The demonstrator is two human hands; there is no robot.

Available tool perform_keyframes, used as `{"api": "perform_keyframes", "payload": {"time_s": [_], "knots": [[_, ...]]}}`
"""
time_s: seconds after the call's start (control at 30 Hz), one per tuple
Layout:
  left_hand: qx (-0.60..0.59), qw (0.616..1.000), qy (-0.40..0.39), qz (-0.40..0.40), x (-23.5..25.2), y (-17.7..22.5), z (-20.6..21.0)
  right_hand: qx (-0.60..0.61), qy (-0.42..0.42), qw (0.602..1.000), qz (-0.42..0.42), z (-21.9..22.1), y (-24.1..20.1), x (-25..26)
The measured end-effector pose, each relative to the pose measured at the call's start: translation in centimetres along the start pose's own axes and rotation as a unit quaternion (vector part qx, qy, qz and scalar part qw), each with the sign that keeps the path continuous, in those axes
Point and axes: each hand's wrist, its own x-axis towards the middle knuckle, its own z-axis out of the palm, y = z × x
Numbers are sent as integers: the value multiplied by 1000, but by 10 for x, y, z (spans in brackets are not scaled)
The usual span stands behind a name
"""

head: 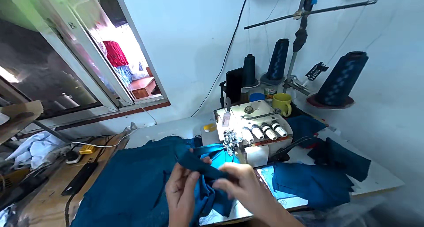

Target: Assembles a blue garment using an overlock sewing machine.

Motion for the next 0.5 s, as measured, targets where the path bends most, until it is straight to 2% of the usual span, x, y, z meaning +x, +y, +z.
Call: {"api": "perform_keyframes", "payload": {"time_s": [0.07, 0.1, 0.27, 0.5], "knots": [[-45, 995, -60, -69, -7, -10, 3, 11, 2, 1000, -15, -1, -22, -31], [-77, 988, -72, -110, -11, -17, 5, 32, 11, 999, 6, -1, -28, -47], [-252, 945, -65, -198, -41, -54, 20, 144, 71, 969, 189, 3, -21, -95], [-188, 948, -40, -253, -70, -47, 35, 169, 102, 950, 241, 13, -6, -126]]}}
